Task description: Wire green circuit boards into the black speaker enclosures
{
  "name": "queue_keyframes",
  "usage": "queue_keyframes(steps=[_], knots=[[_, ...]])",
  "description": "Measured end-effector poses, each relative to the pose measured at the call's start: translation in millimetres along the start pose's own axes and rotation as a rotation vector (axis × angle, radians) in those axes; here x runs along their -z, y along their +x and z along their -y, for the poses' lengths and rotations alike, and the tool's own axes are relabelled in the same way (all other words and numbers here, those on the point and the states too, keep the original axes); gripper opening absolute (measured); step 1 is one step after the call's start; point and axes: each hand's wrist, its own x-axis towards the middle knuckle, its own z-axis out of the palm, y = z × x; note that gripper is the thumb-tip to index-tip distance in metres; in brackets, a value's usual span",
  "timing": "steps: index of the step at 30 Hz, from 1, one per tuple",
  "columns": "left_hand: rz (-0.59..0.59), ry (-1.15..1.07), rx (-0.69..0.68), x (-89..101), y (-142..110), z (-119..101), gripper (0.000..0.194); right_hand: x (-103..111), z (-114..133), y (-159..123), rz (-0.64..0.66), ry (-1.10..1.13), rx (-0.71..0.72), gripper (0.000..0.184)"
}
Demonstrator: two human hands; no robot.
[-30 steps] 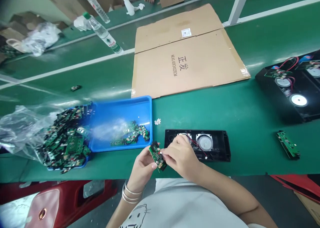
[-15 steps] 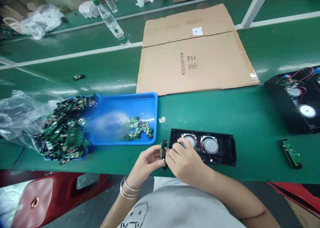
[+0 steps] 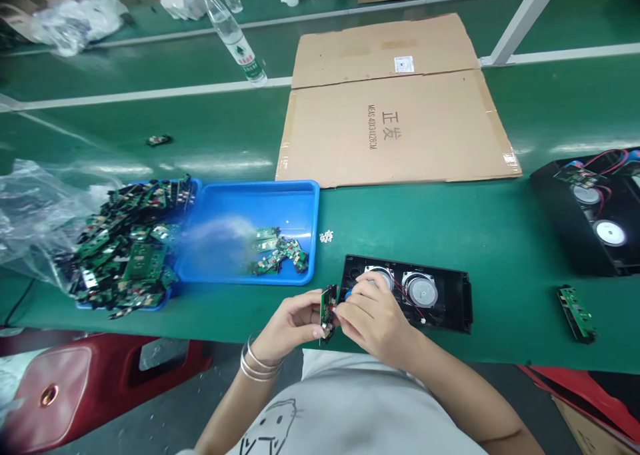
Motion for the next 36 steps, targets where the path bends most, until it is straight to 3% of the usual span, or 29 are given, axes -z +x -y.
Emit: queue_keyframes(steps=[9, 15, 17, 20, 22, 24, 27, 30, 33, 36], knots=[[-0.040, 0.036, -0.035, 4.1, -2, 6, 0.026, -4, -2, -2, -0.005, -0.037, 0.116, 0.011], [-0.074, 0.125, -0.071, 5.3, -1, 6, 0.035, 2, 1, -3, 0.106, -0.095, 0.056, 0.015], [-0.127, 0.144, -0.076, 11.2, -6, 1, 0.041, 14, -5, -9, 0.168, -0.060, -0.020, 0.014], [-0.178, 0.173, -0.062, 27.8, -19, -7, 0.034, 42, -21, -33, 0.152, -0.086, -0.303, 0.022], [-0.091, 0.229, -0.016, 38.4, -27, -10, 0.027, 62, -32, -54, 0.173, -0.181, -0.474, 0.030], [0.046, 0.274, 0.047, 41.7, -30, -7, 0.026, 75, -41, -72, 0.281, -0.249, -0.534, 0.039], [0.198, 0.257, 0.155, 26.7, -20, 4, 0.026, 78, -44, -86, 0.440, -0.260, -0.491, 0.044], [0.266, 0.184, 0.225, -3.1, 1, 15, 0.029, 72, -43, -88, 0.524, -0.227, -0.428, 0.042], [0.215, 0.182, 0.235, -31.0, 18, 17, 0.028, 70, -44, -91, 0.522, -0.173, -0.408, 0.037], [0.081, 0.258, 0.197, -48.6, 24, 12, 0.024, 76, -48, -96, 0.479, -0.092, -0.377, 0.034]])
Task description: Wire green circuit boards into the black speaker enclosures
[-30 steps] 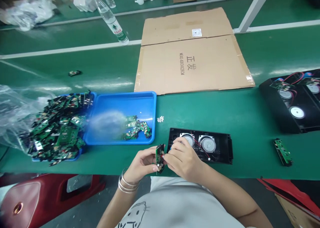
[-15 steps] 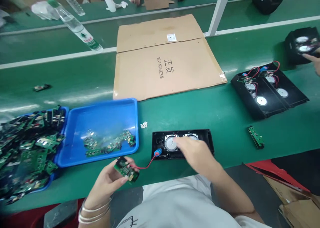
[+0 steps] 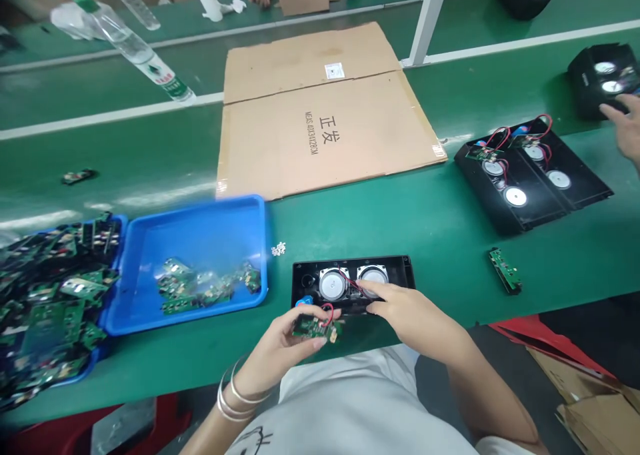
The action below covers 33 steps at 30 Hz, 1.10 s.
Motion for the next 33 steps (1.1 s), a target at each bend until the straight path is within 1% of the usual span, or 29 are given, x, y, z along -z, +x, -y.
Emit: queue_keyframes(steps=[3, 5, 8, 10, 13, 17, 20, 22, 25, 27, 29, 33], knots=[[-0.159, 0.078, -0.052, -7.2, 2, -6, 0.022, 4, -4, -1, -0.004, 0.064, 0.013, 0.028], [-0.253, 0.105, -0.080, -10.5, 5, -8, 0.021, 7, -2, 3, -0.034, 0.113, -0.003, 0.025], [-0.363, 0.120, -0.110, -15.3, 13, -7, 0.021, 6, 9, 17, -0.159, 0.213, -0.058, 0.026], [-0.405, 0.125, -0.143, -18.3, 18, -6, 0.022, 3, 19, 29, -0.265, 0.299, -0.126, 0.022], [-0.401, 0.117, -0.209, -21.3, 20, -4, 0.022, -7, 32, 44, -0.384, 0.362, -0.174, 0.014], [-0.404, 0.144, -0.218, -22.9, 18, -1, 0.023, -23, 42, 54, -0.535, 0.244, -0.094, 0.014], [-0.431, 0.167, -0.201, -24.0, 17, 1, 0.028, -32, 46, 56, -0.619, 0.197, -0.075, 0.014], [-0.464, 0.184, -0.203, -24.8, 16, 4, 0.030, -36, 48, 56, -0.662, 0.210, -0.094, 0.013], [-0.493, 0.179, -0.216, -25.5, 16, 8, 0.031, -37, 48, 53, -0.730, 0.245, -0.163, 0.011], [-0.493, 0.179, -0.215, -25.5, 16, 10, 0.030, -34, 46, 51, -0.757, 0.272, -0.188, 0.012], [-0.505, 0.194, -0.209, -25.5, 16, 11, 0.031, -31, 43, 48, -0.753, 0.287, -0.177, 0.014], [-0.501, 0.234, -0.197, -25.7, 16, 10, 0.033, -30, 41, 46, -0.680, 0.273, -0.158, 0.019]])
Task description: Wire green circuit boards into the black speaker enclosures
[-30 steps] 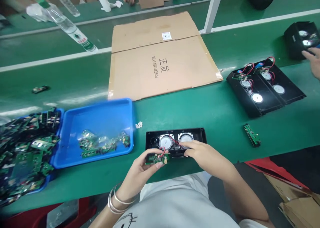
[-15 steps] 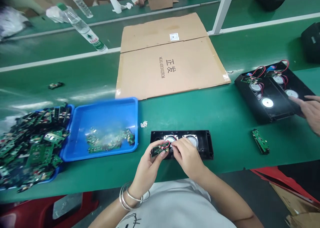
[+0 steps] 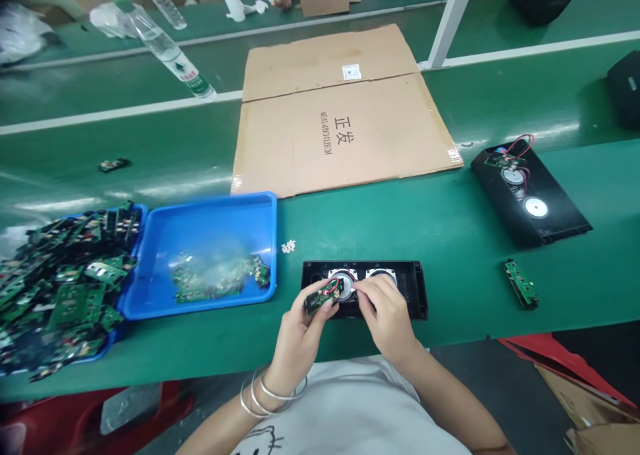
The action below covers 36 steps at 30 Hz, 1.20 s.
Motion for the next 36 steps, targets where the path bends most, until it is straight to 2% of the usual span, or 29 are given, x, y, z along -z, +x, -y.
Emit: queue_keyframes(steps=[5, 10, 17, 21, 24, 28, 32, 36], knots=[[0.035, 0.039, 0.003, 2.1, 0, 1, 0.032, -9, 5, -2, 0.020, -0.046, 0.026, 0.016], [0.053, 0.089, -0.021, 3.1, 0, 4, 0.029, -14, 8, -1, 0.052, -0.096, 0.090, 0.021], [0.067, 0.186, -0.046, 1.5, 0, -5, 0.028, -8, 9, 2, 0.144, -0.320, 0.203, 0.022], [0.098, 0.306, -0.132, -0.4, 0, -8, 0.029, -5, 14, 6, 0.209, -0.488, 0.277, 0.033], [0.111, 0.355, -0.180, -1.5, 0, -7, 0.032, -7, 18, 9, 0.195, -0.558, 0.322, 0.036], [0.107, 0.353, -0.175, 0.0, -1, -9, 0.032, -9, 18, 10, 0.165, -0.515, 0.332, 0.036], [0.120, 0.301, -0.135, 3.2, -1, -12, 0.031, -4, 10, 8, 0.234, -0.344, 0.283, 0.031], [0.165, 0.247, -0.108, 7.5, -1, -11, 0.030, 3, 1, 11, 0.247, -0.223, 0.217, 0.023]])
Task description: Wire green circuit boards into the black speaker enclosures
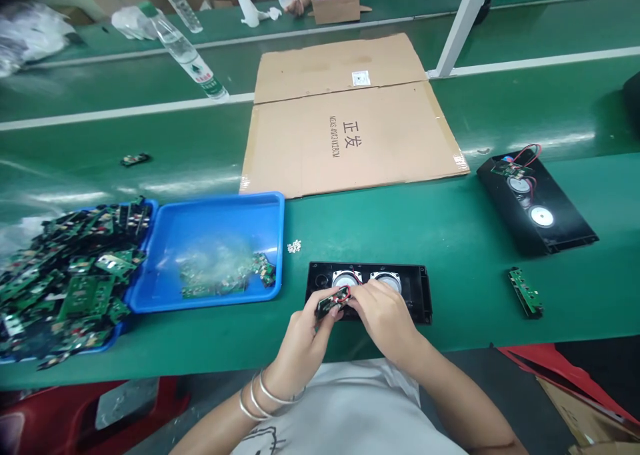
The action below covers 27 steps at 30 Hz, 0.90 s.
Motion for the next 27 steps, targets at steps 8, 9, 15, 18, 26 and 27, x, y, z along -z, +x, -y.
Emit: queue_keyframes(steps=[8, 9, 15, 18, 26, 27], knots=[[0.108, 0.022, -0.037, 9.1, -1, 3, 0.028, 15, -5, 11, 0.173, 0.119, 0.042, 0.027], [0.107, 0.008, -0.041, 9.5, 0, 4, 0.027, 14, -4, 11, 0.166, 0.119, 0.040, 0.027], [0.110, 0.070, -0.109, 11.1, -1, 4, 0.029, 6, -2, 9, 0.133, 0.116, 0.060, 0.024], [0.119, 0.206, -0.136, 11.4, -3, 0, 0.032, 11, -4, 10, 0.238, 0.160, -0.005, 0.017], [-0.015, 0.121, 0.025, 13.0, -4, -4, 0.020, 13, -8, 13, 0.236, 0.073, -0.360, 0.035], [-0.012, 0.096, 0.039, 13.7, -4, -4, 0.018, 10, -8, 13, 0.244, 0.065, -0.364, 0.039]])
